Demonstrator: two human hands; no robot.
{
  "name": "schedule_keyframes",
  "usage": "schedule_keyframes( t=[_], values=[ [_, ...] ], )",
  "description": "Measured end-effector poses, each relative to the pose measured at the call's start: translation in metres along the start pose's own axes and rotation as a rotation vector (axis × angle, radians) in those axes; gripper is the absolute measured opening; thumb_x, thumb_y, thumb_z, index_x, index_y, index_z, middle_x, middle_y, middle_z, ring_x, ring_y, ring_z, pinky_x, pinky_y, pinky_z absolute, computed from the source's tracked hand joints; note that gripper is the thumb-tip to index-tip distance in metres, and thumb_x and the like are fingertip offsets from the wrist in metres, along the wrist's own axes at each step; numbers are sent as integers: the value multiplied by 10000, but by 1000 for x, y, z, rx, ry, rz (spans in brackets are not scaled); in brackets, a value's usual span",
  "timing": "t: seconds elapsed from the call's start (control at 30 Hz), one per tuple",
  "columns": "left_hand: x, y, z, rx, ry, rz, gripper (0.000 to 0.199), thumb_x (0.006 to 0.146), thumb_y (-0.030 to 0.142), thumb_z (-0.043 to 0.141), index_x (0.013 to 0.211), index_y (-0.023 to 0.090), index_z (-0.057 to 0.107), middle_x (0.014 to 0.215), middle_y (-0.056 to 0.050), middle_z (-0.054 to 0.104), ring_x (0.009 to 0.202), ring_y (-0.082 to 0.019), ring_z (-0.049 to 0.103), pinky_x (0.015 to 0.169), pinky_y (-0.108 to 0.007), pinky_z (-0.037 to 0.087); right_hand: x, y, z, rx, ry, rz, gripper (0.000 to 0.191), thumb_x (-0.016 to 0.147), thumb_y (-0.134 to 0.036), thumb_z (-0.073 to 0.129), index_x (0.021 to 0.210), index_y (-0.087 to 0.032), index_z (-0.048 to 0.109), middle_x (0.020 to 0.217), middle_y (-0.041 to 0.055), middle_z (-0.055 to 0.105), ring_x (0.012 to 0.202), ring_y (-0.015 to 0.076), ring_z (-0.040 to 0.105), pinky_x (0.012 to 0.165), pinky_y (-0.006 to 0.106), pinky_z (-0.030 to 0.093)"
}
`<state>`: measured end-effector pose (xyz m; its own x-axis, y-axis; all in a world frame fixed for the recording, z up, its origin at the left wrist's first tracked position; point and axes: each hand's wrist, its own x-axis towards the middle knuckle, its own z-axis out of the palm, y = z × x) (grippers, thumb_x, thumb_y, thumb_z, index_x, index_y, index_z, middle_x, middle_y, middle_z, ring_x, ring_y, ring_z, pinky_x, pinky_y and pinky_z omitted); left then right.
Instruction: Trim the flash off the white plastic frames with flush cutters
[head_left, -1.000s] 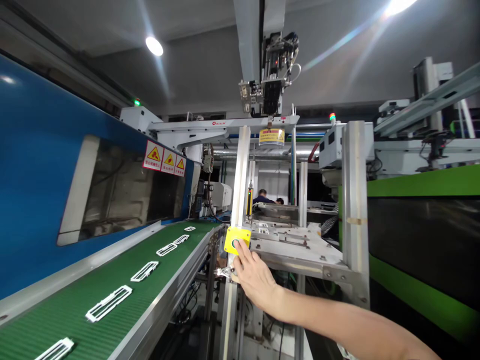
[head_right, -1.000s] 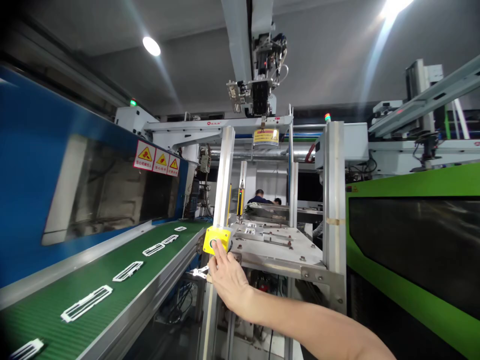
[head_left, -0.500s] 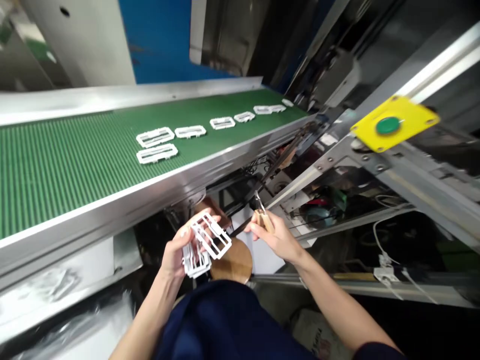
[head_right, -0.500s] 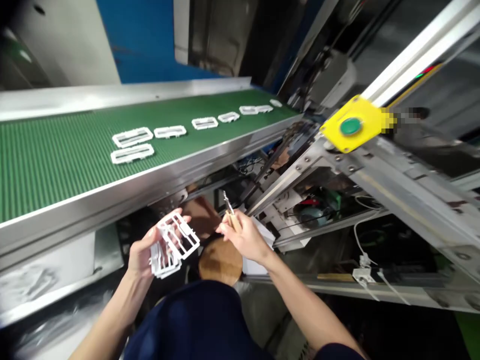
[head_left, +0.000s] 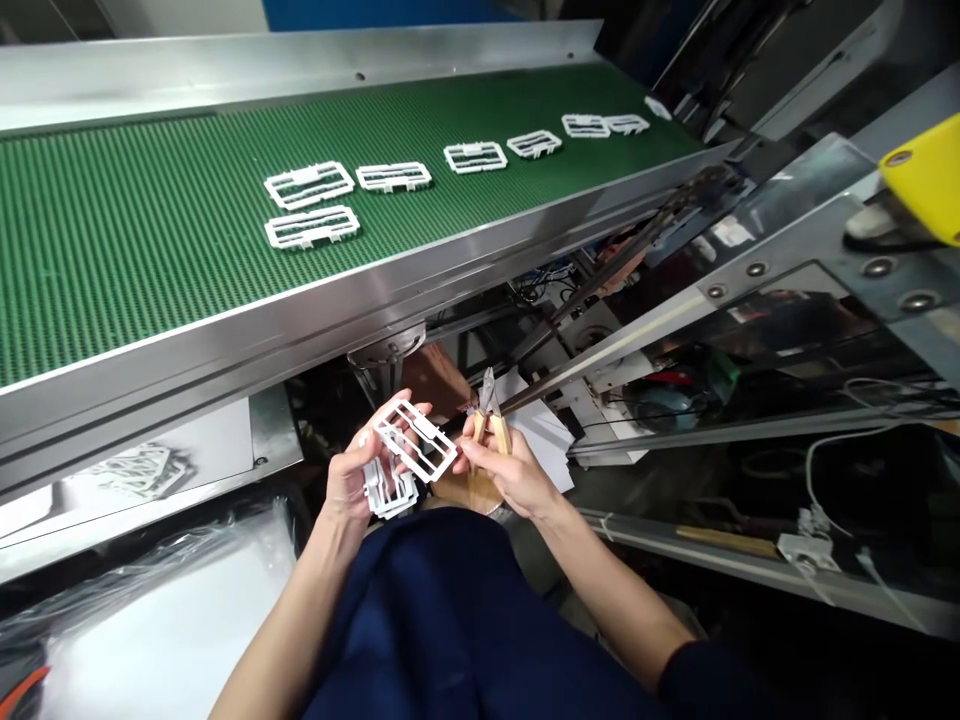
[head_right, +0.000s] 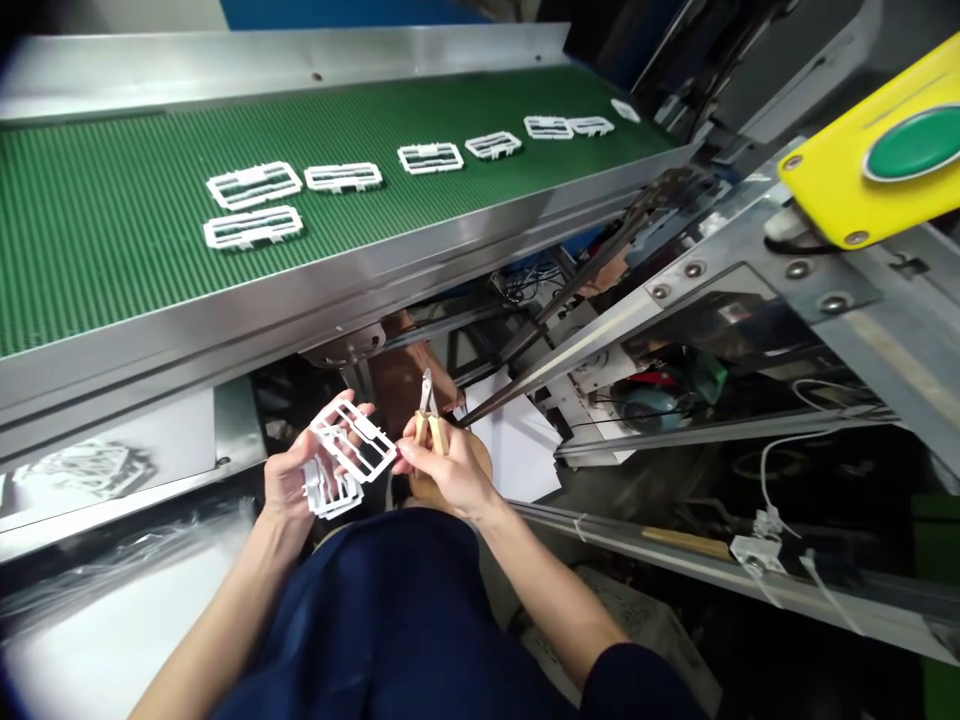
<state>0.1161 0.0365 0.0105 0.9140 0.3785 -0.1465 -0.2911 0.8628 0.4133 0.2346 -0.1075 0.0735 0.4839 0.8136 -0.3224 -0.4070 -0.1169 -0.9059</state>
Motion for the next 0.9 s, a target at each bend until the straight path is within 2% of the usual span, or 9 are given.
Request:
schedule_keyframes(
  t=[0.37, 0.67, 0.77, 0.83, 0.9],
  values=[
    [5, -6, 4, -6, -17, -39, 594, 606, 235, 753, 1178, 158, 613, 1167, -150, 608, 605, -117, 523, 470, -179, 455, -2, 2, -3, -27, -4, -62, 181, 775, -243, 659, 861, -170, 518, 734, -14, 563, 670, 103, 579, 677, 240, 479],
    [5, -7, 5, -8, -52, -53, 622, 597, 228, 753, 1196, 152, 600, 1162, -144, 606, 581, -100, 494, 466, -182, 433, -3, -1, 0, -253, 36, -98, 190, 758, -249, 664, 830, -186, 500, 763, -30, 495, 689, 107, 566, 669, 240, 463],
    [6, -4, 3, 31, -55, -45, 622, 617, 247, 753, 1209, 148, 588, 1193, -157, 579, 599, -103, 496, 477, -191, 429, -2, -1, -1, -346, 92, -121, 190, 751, -278, 659, 824, -191, 507, 779, -18, 511, 702, 117, 550, 665, 246, 471],
    [6, 2, 2, 90, -28, -30, 578, 653, 293, 751, 1188, 136, 599, 1158, -155, 585, 631, -117, 511, 484, -194, 426, -2, -1, -2, -444, 153, -152, 186, 751, -288, 653, 828, -194, 512, 782, -11, 529, 710, 124, 540, 666, 248, 469],
    [7, 12, 3, 210, 27, -21, 427, 719, 329, 720, 1084, 120, 646, 998, -124, 624, 639, -126, 520, 501, -196, 428, -2, -2, -4, -532, 189, -184, 169, 763, -282, 637, 835, -195, 511, 771, -12, 538, 706, 125, 531, 672, 251, 461]
  ],
)
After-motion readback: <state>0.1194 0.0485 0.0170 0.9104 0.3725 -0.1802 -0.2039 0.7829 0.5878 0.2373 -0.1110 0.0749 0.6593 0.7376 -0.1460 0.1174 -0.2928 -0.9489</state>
